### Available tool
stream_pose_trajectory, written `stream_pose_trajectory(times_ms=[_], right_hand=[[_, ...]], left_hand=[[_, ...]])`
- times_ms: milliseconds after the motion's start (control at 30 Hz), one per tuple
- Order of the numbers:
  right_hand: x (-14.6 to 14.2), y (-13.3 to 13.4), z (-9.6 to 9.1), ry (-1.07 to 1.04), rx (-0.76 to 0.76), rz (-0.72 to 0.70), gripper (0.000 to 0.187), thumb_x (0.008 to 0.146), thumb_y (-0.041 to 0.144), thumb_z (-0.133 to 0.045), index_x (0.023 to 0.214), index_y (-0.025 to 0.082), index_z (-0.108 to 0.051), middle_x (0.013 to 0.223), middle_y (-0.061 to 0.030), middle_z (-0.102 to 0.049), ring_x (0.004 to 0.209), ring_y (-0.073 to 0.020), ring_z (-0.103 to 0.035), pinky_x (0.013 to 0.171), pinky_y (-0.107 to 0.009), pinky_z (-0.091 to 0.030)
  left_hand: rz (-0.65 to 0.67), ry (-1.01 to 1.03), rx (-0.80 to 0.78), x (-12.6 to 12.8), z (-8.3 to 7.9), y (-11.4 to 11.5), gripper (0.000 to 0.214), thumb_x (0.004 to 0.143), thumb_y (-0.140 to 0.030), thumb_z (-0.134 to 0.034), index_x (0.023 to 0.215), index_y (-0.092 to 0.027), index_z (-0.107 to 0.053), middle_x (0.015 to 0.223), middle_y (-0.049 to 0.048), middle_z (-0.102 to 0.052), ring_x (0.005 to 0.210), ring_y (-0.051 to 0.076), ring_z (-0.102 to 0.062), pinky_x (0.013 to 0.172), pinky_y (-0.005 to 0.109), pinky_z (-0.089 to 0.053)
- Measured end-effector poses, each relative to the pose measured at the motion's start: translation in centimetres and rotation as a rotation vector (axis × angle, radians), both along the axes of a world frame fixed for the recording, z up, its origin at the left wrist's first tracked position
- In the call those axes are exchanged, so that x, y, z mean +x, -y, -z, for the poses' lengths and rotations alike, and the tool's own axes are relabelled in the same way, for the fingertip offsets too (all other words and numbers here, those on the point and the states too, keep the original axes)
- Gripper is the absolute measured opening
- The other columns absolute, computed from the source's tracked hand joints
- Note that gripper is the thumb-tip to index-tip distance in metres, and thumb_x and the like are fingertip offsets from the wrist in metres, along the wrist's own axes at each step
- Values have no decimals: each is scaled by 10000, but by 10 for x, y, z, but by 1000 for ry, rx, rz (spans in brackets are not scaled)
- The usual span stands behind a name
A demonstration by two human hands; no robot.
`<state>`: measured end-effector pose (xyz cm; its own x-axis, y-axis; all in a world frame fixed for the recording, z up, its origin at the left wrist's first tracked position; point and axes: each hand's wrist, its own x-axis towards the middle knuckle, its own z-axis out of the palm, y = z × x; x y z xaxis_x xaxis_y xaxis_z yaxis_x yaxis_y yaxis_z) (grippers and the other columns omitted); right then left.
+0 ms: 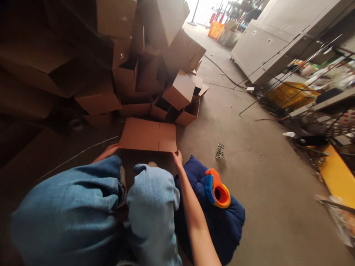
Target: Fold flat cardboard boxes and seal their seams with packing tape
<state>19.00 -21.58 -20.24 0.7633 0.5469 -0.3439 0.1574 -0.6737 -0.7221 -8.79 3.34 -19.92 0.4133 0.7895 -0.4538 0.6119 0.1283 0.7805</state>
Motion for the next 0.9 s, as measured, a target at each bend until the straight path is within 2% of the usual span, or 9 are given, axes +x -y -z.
stream_pose_trajectory(times_ms=[67,133,267,433,500,600,700,800,900], right_hand=[[4,2,-9,14,19,72,504,817,493,-525,1230,219,-619,1271,-177,-687,1258,-348,-599,1004,-461,-496],[11,1,-23,28,48,108,448,838,517,-525,1166,218,-590,1256,-177,-684,1204,-316,-622,965,-408,-513],[31,-10,-64,61,76,117,387,846,568,-563,1009,221,-503,1108,-123,-697,1076,-251,-664,862,-337,-522],[47,-35,-131,76,-14,-19,440,784,581,-726,851,229,-472,803,-24,-652,797,-227,-699,739,-337,-515],[46,-45,-155,112,-102,-102,449,808,610,-708,853,224,-484,789,-30,-653,763,-231,-698,721,-351,-519],[42,-55,-179,218,-242,-202,489,836,691,-637,888,214,-540,779,-63,-686,810,-268,-701,776,-394,-528],[37,-62,-183,323,-416,-319,611,882,784,-465,919,194,-620,851,-131,-729,929,-319,-695,872,-455,-514],[28,-65,-172,290,-576,-438,741,910,816,-329,912,165,-682,915,-176,-745,999,-332,-693,922,-457,-504],[21,-63,-161,259,-646,-477,799,915,826,-265,916,157,-703,911,-183,-749,1016,-340,-696,933,-449,-505]], left_hand=[[2,47,-33,-8,-17,-10,279,953,-308,-609,1158,-130,-672,1208,56,-704,1166,242,-637,993,407,-527],[1,84,-56,-17,-36,-23,335,931,-367,-606,1164,-136,-675,1232,35,-715,1235,238,-600,1039,383,-490],[2,149,-48,-41,-74,-46,451,779,-454,-724,1115,-154,-691,1284,41,-709,1279,224,-571,1117,369,-423],[56,156,-247,-62,-123,-64,572,629,-498,-812,1066,-150,-692,1337,138,-673,1279,328,-575,1137,532,-408],[55,93,-205,-62,-146,-69,482,656,-425,-810,1029,-145,-687,1368,150,-648,1311,326,-551,1172,542,-363],[-34,60,-185,-54,-173,-71,361,731,-346,-756,998,-122,-662,1244,150,-685,1258,306,-585,1167,551,-359],[-153,83,-171,-43,-180,-63,247,818,-221,-658,1007,-65,-624,1120,129,-679,1220,269,-592,1141,561,-361],[-206,111,-228,-32,-169,-47,182,853,-161,-608,1009,-67,-608,1159,112,-654,1219,224,-573,1156,529,-332],[-170,128,-249,-25,-155,-34,210,835,-216,-648,1002,-92,-616,1216,107,-657,1238,209,-552,1180,491,-305]])
